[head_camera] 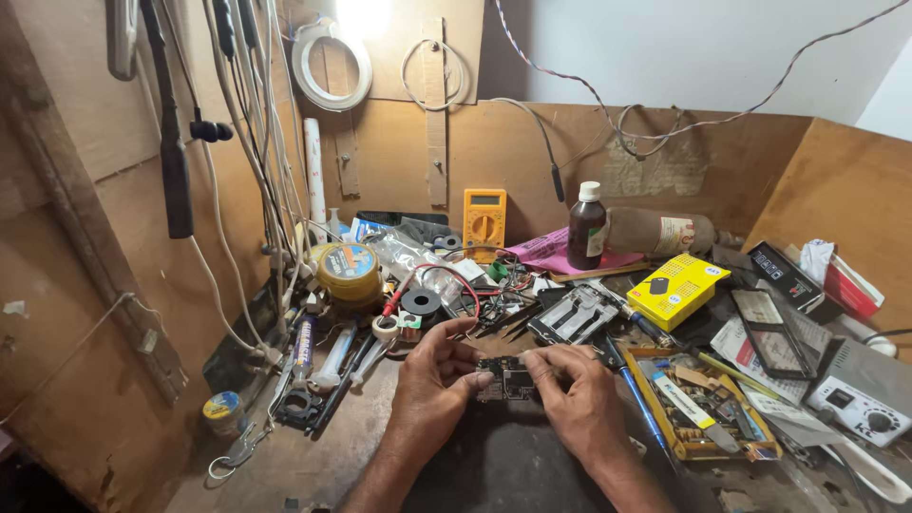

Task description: The person uses a small brush to clean a circuit board, then places the board into a device housing. The person continues to adjust the board within the housing.

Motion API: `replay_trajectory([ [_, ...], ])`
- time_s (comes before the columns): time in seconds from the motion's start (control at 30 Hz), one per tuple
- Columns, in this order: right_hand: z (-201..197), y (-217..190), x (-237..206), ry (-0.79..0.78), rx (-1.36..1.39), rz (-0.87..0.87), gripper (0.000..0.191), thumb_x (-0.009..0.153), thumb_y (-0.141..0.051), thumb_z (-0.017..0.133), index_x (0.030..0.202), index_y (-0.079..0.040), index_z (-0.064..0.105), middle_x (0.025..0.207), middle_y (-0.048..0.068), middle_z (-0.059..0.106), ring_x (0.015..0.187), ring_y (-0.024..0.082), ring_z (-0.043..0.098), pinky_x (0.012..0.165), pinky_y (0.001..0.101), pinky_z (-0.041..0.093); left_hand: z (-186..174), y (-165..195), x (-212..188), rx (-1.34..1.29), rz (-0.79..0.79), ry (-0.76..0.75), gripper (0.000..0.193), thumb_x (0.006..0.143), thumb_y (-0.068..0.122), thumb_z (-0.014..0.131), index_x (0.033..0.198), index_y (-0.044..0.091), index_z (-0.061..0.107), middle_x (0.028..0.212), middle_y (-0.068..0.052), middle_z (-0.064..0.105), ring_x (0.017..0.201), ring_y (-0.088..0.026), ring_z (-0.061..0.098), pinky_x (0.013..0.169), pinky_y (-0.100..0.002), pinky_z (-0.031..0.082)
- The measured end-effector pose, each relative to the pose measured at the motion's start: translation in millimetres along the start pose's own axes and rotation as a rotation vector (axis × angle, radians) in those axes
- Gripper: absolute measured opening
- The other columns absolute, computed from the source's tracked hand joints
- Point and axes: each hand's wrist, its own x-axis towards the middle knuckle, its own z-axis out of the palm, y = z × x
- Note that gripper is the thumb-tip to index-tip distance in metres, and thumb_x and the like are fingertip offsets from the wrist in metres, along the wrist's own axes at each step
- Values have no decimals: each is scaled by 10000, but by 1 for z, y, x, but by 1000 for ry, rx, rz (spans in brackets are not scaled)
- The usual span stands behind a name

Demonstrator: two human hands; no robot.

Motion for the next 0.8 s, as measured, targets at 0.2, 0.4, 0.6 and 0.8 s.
replay_trajectory([
  [0.2, 2, 8, -1, 1, 26, 9, 240, 873, -273, 748, 927, -46, 801, 913, 70, 785, 772, 150, 691, 691, 295, 551, 0, 1, 0, -2, -9, -22, 658, 775, -87, 756, 1377, 80, 548, 982, -70, 714, 891, -113, 715, 775, -255, 617],
  [0.4, -7, -6, -2, -67, 53, 185, 275, 936, -307, 687, 1077, -135, 848, 872, 79, 733, 696, 142, 635, 640, 296, 521, -1, 1, 0, 15, 3, 3, 653, 777, -70, 769, 1376, 76, 555, 974, -62, 722, 888, -103, 719, 785, -245, 615],
  [0.6, -10, -18, -3, -138, 219, 138, 356, 842, -224, 767, 1188, -144, 742, 944, -15, 739, 762, 85, 700, 675, 265, 587, -1, -5, 0, -25, 33, 12, 654, 769, -79, 779, 1374, 55, 571, 973, -72, 696, 877, -121, 691, 766, -260, 602],
  [0.8, -12, -17, -7, -113, 160, 28, 375, 799, -141, 812, 1172, -125, 781, 902, 28, 749, 758, 97, 688, 679, 261, 583, 1, -8, 0, -33, 105, -11, 587, 794, -41, 764, 1346, 41, 583, 1016, -78, 716, 933, -135, 721, 823, -269, 623],
])
